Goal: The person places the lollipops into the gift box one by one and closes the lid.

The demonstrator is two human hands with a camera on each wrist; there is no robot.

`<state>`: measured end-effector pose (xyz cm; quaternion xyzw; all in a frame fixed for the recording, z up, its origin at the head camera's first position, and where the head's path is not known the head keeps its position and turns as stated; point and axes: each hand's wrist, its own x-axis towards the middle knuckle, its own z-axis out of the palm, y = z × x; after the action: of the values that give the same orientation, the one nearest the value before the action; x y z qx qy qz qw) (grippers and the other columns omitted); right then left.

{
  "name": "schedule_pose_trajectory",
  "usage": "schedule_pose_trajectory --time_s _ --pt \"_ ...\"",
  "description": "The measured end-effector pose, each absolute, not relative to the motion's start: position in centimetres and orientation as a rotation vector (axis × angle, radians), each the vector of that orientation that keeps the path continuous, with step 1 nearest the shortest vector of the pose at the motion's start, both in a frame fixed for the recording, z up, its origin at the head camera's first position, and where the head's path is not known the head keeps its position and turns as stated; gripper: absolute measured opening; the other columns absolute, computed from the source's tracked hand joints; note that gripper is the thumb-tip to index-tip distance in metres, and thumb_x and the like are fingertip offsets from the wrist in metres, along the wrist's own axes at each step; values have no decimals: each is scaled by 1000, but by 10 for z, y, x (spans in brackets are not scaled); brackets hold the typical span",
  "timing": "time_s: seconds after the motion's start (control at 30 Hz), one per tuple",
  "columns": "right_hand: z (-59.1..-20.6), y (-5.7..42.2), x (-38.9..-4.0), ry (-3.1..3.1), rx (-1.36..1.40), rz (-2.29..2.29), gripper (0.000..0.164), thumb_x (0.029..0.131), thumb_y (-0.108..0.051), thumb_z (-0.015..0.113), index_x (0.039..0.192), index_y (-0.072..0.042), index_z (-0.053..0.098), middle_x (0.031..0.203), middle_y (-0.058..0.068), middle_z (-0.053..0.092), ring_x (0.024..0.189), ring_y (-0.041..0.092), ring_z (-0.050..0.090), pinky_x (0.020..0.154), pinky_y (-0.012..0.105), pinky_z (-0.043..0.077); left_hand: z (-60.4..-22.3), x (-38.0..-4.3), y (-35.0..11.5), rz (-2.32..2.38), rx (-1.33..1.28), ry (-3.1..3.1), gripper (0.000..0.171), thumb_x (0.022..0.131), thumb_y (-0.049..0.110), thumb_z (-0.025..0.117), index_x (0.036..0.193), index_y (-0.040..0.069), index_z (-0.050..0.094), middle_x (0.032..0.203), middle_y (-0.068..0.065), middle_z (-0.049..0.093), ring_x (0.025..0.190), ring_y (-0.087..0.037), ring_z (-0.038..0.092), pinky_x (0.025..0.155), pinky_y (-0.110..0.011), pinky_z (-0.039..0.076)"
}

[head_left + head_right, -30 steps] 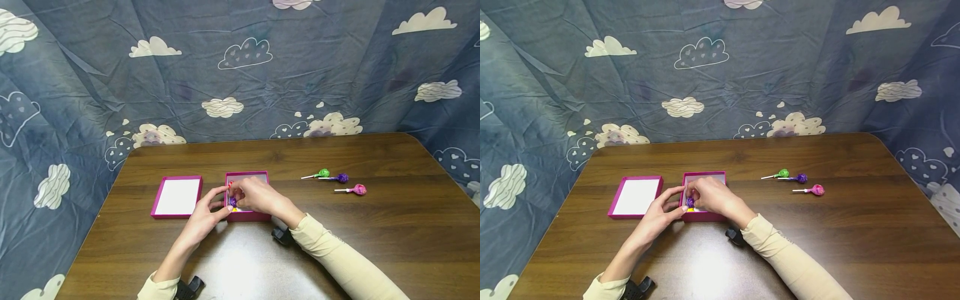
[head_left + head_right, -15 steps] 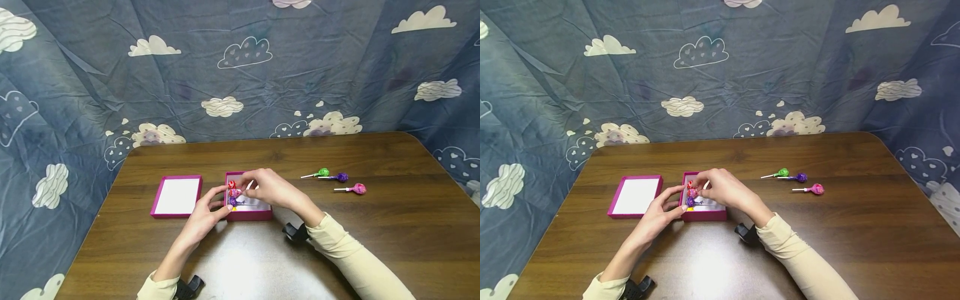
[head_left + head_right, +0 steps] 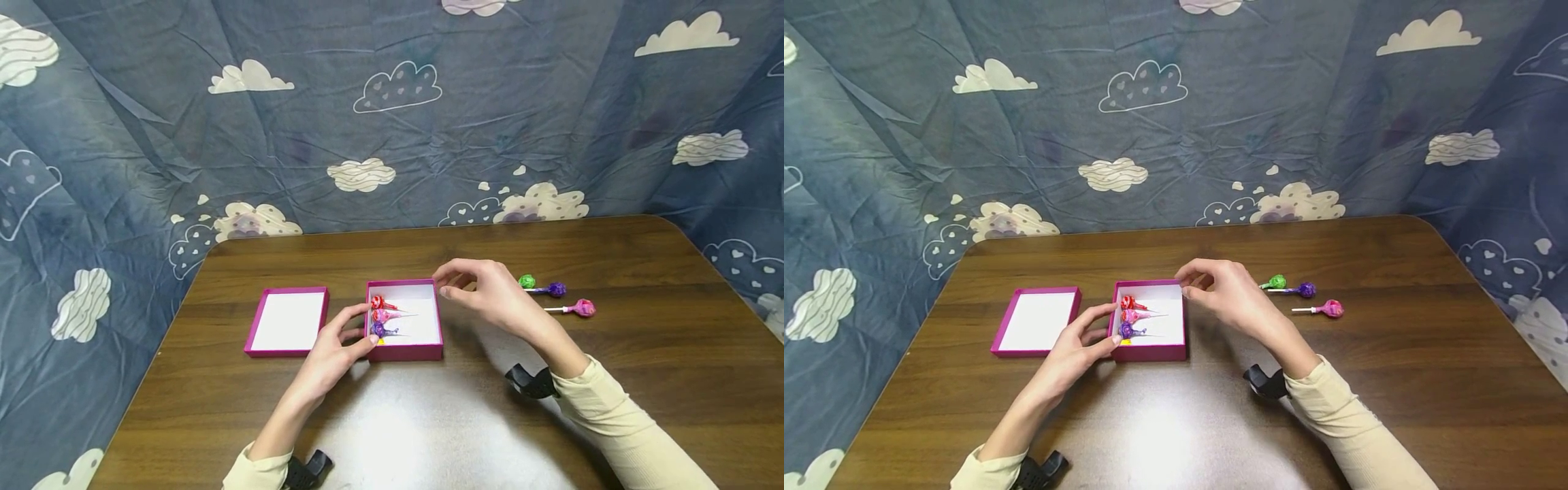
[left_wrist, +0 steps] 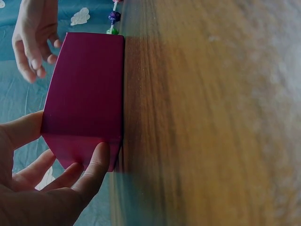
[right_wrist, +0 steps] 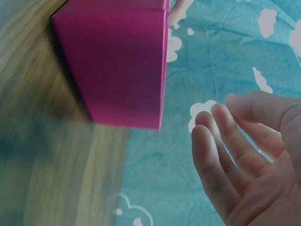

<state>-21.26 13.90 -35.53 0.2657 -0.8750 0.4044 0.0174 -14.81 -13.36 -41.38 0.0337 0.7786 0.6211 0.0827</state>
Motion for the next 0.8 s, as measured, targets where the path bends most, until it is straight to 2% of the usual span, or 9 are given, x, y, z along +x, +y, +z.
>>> schedule_pose_trajectory --time_s 0.2,0.4,0.57,0.8 --pt "-357 160 -210 -2715 705 1253 17 86 -19 68 101 -26 67 94 -12 66 78 8 62 63 29 49 -414 -149 -133 1858 107 2325 54 83 15 70 133 22 50 132 -6 49 111 -28 53 79 -40 48" --pt "-363 180 -210 -2710 617 1232 15 86 -21 68 102 -23 67 93 -7 68 78 11 63 62 26 48 -415 -149 -134 1861 104 2321 54 83 15 70 133 22 51 131 -6 49 111 -28 53 79 -39 48" --pt "-369 198 -210 -2711 529 1266 15 87 -24 67 102 -21 67 91 -2 68 69 19 64 57 26 49 -415 -149 -134 1864 108 2316 54 83 15 71 132 22 51 131 -6 50 111 -28 53 79 -39 48" --pt "-378 220 -210 -2693 414 1208 14 89 -22 64 102 -17 67 88 6 68 59 21 62 51 25 45 -414 -149 -134 1869 114 2309 54 83 15 71 133 22 50 131 -7 50 111 -28 52 80 -40 47"
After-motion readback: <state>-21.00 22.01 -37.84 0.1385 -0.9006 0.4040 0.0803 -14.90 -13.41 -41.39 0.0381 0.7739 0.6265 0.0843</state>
